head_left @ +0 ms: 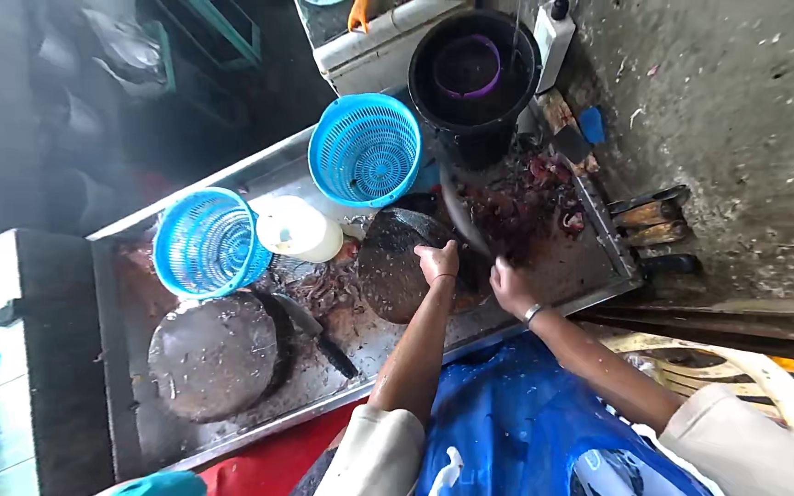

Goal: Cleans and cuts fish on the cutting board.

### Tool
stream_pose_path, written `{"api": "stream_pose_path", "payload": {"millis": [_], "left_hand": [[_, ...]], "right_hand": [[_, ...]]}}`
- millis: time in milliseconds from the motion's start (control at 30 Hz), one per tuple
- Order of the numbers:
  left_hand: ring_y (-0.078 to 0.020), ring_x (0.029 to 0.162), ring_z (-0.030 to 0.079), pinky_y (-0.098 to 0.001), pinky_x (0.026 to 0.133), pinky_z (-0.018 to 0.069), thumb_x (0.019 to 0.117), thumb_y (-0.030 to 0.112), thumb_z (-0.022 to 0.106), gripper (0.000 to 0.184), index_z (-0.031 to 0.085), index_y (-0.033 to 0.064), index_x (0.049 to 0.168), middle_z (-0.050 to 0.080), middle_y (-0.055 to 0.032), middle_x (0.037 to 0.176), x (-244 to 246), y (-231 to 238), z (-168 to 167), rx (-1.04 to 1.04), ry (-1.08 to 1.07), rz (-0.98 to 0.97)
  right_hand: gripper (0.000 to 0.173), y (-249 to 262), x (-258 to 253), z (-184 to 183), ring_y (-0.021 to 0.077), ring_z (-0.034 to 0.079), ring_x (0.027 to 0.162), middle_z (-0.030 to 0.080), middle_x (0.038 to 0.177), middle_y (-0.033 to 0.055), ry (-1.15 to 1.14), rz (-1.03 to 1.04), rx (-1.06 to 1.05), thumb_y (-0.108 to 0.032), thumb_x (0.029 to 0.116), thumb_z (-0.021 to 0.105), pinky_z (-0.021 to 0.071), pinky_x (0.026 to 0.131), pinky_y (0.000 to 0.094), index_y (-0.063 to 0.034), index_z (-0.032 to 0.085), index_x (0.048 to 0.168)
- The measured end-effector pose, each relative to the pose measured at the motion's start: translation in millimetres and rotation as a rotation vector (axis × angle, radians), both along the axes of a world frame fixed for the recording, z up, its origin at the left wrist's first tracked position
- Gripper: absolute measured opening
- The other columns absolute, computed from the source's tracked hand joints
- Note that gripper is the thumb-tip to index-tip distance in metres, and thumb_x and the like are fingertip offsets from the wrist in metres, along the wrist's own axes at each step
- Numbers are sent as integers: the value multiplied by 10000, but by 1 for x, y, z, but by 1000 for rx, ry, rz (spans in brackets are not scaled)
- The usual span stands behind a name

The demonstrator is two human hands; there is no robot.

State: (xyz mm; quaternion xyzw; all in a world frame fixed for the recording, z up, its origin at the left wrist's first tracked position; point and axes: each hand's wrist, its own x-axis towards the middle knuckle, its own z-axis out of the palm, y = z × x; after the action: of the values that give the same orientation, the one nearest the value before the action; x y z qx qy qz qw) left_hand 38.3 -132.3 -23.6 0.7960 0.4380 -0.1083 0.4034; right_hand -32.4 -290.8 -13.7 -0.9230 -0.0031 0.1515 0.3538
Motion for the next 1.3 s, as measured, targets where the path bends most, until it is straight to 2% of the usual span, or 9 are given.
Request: {"api": "stream_pose_path", "payload": {"millis": [100, 233, 367, 500, 633, 733, 900, 1167, 1300], "left_hand": [[-398, 1178, 647, -600, 966, 526, 833, 389, 797, 862, 385, 27, 1497, 659, -258, 1250, -1, 11, -3, -67, -52, 38], [-312, 977, 702, -539, 815, 590, 783, 318, 821, 663, 572, 51, 1337, 708, -189, 1096, -37, 49, -19, -375, -259, 139], [-264, 908, 726, -494, 758, 610, 817, 243, 799, 557, 609, 116, 1325, 733, -130, 1082, -69, 94, 26, -445, -262, -76], [-256, 929, 735, -512, 833, 613, 737, 88, 845, 556, 668, 99, 1264, 749, -124, 1063, -43, 121, 88, -317, -165, -575], [-424, 1289, 555, -642, 1058, 466, 711, 354, 938, 1007, 412, 247, 1564, 549, -222, 1436, -20, 168, 70, 113, -177, -586], [-534, 1382, 431, -700, 1106, 378, 884, 583, 739, 861, 462, 69, 1517, 438, -333, 1508, -10, 157, 31, 94, -148, -223], [-420, 1212, 618, -635, 1007, 488, 841, 601, 750, 816, 585, -24, 1339, 649, -274, 1265, 56, 104, -7, -7, -30, 1], [-388, 1168, 653, -613, 956, 524, 753, 404, 851, 860, 458, 49, 1431, 660, -231, 1254, 59, 73, -5, 142, -2, -88], [-392, 1130, 668, -622, 932, 539, 740, 375, 850, 872, 441, 64, 1445, 683, -225, 1203, 6, 56, -11, 77, -29, -117]], "right_hand": [[527, -30, -26, -26, 345, 663, 1213, 656, 1346, 204, 293, 59, 32, -344, 1113, 358, 499, 1073, 551, -91, 404, 1573], [481, -94, -89, -24, 317, 706, 1087, 683, 1306, 125, 70, 146, -157, -363, 1108, 365, 575, 930, 556, -354, 421, 1585], [644, -120, -103, -54, 466, 687, 1068, 663, 1298, 238, -167, 449, -437, -139, 992, 526, 579, 791, 614, -442, 430, 1553], [528, -75, 31, -27, 493, 665, 1080, 632, 1307, 268, 61, 209, -319, -197, 1086, 414, 536, 869, 687, -351, 399, 1591], [457, -99, 55, -9, 396, 677, 1171, 660, 1351, 202, -19, -48, 24, -305, 1105, 471, 512, 1018, 636, -113, 511, 1519], [585, -119, 20, -14, 224, 647, 615, 678, 874, 142, 157, -187, 204, -375, 1035, 615, 591, 596, 441, -62, 467, 1506], [534, -98, -2, -12, 141, 554, 496, 573, 734, 50, 427, -256, 450, -263, 1079, 541, 530, 464, 316, -61, 381, 1547], [359, -53, 29, -5, 174, 502, 442, 513, 679, 92, 572, -16, 227, -365, 1131, 385, 485, 432, 330, -97, 541, 1312], [341, -36, 48, -4, 378, 699, 793, 685, 918, 234, 385, 205, -75, -290, 1093, 428, 561, 690, 578, -35, 647, 1151]]}}
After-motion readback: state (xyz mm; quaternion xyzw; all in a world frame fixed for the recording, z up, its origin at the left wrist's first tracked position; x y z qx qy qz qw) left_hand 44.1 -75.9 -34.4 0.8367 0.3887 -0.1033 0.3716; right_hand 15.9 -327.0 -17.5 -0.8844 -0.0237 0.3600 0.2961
